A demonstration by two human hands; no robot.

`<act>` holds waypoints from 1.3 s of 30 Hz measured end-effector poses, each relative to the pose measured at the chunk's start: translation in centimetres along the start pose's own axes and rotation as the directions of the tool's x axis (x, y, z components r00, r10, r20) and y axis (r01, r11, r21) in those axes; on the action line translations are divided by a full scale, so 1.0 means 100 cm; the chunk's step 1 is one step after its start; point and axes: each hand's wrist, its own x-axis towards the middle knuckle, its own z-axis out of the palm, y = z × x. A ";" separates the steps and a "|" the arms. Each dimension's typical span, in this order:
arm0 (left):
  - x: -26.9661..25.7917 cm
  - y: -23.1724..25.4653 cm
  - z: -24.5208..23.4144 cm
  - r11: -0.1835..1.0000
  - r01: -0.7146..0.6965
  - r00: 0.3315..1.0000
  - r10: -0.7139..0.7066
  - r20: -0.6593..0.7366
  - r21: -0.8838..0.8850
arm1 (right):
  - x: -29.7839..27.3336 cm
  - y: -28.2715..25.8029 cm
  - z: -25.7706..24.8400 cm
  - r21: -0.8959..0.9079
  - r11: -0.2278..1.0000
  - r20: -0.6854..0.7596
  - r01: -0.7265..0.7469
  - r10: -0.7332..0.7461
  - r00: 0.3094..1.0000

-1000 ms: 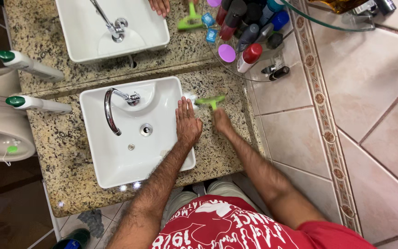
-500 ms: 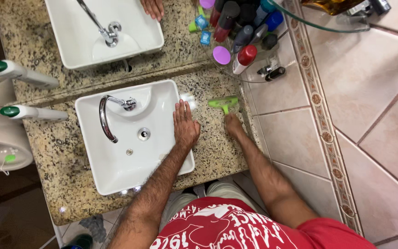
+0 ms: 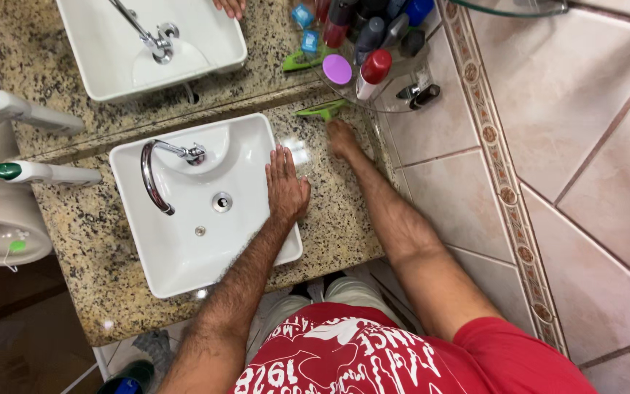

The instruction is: The person cleans a bathroom sink and countertop by wiping the surfaces with a cloth, applying liquid from a bottle, and using a green squeegee to remove water. They finish the task by drying the granite and sink with a checkered towel.

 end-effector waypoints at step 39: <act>-0.079 -0.009 0.020 0.998 -0.058 0.998 0.059 -0.035 0.033 | -0.103 -0.036 -0.037 -0.647 0.723 0.489 0.241 0.151 0.859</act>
